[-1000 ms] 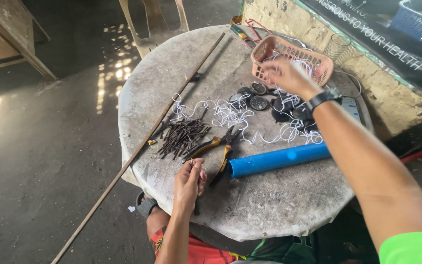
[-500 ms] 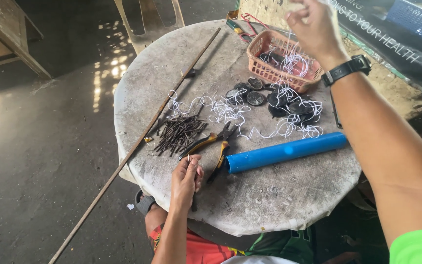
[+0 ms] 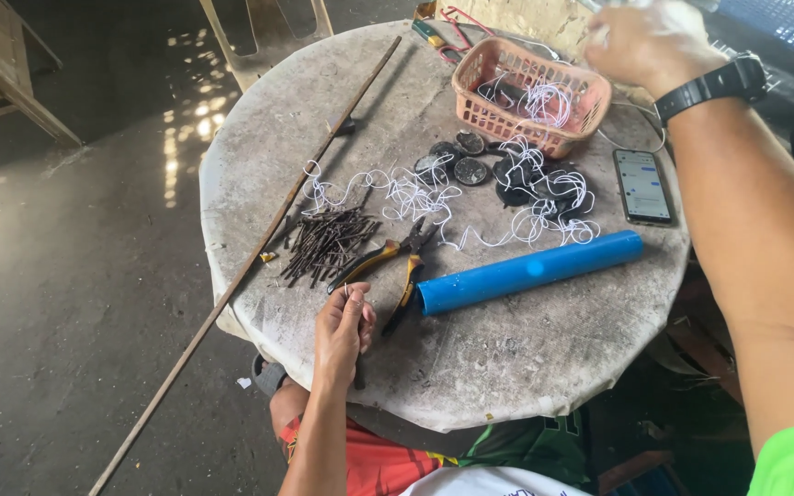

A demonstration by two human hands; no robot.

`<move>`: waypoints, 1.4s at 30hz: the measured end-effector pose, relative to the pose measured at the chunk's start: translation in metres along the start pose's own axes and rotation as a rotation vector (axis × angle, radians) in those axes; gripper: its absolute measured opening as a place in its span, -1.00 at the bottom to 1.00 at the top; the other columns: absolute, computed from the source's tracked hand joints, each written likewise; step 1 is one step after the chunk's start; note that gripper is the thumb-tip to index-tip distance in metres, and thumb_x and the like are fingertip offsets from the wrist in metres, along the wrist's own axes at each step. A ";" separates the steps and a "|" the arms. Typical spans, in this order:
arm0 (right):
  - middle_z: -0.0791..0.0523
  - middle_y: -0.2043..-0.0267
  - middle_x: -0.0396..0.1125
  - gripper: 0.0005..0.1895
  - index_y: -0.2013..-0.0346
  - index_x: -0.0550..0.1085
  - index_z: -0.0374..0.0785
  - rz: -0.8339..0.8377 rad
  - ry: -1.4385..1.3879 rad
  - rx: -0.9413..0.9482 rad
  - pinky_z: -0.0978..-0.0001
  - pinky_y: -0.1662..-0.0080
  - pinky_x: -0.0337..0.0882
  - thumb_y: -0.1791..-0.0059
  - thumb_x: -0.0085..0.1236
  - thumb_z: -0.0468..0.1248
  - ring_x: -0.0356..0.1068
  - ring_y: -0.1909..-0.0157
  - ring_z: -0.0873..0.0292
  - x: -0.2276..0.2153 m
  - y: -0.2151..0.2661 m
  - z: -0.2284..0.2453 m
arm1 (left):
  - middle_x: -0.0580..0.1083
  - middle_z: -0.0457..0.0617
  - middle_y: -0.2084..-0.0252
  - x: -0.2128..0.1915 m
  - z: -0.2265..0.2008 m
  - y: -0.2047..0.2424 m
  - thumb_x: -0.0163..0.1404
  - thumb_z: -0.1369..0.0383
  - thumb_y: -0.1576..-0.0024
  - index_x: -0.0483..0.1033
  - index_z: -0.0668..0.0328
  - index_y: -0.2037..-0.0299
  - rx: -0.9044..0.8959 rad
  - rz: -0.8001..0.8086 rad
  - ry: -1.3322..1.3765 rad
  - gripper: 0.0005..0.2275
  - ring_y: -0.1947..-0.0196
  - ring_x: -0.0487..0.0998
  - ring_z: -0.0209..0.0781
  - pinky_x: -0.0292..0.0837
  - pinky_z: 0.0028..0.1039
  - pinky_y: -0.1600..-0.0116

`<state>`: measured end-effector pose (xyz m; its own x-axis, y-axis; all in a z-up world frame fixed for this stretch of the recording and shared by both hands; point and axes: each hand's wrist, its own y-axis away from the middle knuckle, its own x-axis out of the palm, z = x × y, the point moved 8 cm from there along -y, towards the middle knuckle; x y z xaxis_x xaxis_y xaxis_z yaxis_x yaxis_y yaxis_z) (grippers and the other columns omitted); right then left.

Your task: Assembling small weighted components by threading string and pins through circular metal bases and securing them with pliers.

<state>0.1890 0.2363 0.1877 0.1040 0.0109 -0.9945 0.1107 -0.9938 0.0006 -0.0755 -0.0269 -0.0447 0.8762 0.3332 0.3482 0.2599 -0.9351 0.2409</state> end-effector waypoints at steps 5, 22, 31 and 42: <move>0.08 0.20 0.28 -0.64 -0.07 0.23 0.02 0.184 -0.035 -0.001 0.39 0.48 0.32 0.01 -0.32 -0.11 0.29 0.49 0.24 0.026 0.046 0.039 | 0.27 -0.10 0.65 0.000 0.001 -0.001 -0.20 0.33 -0.09 0.31 0.26 0.21 0.009 0.004 0.008 -0.82 0.79 0.06 -0.45 -0.12 -0.67 0.70; 0.15 0.49 0.34 -0.92 0.32 0.40 -0.14 -0.112 -0.544 -0.646 0.57 0.39 0.32 0.02 -0.09 -0.29 0.32 0.54 0.36 0.023 0.071 0.082 | 0.26 -0.09 0.64 0.002 0.000 -0.001 -0.22 0.36 -0.09 0.30 0.29 0.20 0.019 0.001 0.014 -0.83 0.80 0.06 -0.44 -0.13 -0.66 0.73; 0.08 0.49 0.20 -0.88 0.28 0.38 -0.29 -0.201 -0.530 -0.524 0.54 0.61 -0.01 -0.03 -0.06 -0.28 -0.03 0.64 0.31 -0.007 0.059 0.046 | 0.26 -0.10 0.66 0.001 -0.003 0.001 -0.21 0.35 -0.10 0.31 0.27 0.23 0.044 0.001 0.005 -0.84 0.79 0.07 -0.45 -0.12 -0.67 0.72; -0.07 0.14 0.20 -0.46 -0.05 0.09 -0.34 0.093 -0.110 0.206 0.16 0.19 0.31 0.09 -0.04 -0.11 0.25 0.16 -0.01 0.098 -0.004 -0.015 | 0.27 -0.10 0.66 -0.002 -0.003 0.002 -0.23 0.35 -0.10 0.32 0.29 0.22 0.028 -0.047 -0.009 -0.82 0.81 0.06 -0.45 -0.12 -0.66 0.72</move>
<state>0.2140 0.2433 0.0917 -0.0047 -0.0824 -0.9966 -0.0992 -0.9917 0.0824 -0.0780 -0.0292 -0.0422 0.8663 0.3762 0.3287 0.3122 -0.9213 0.2317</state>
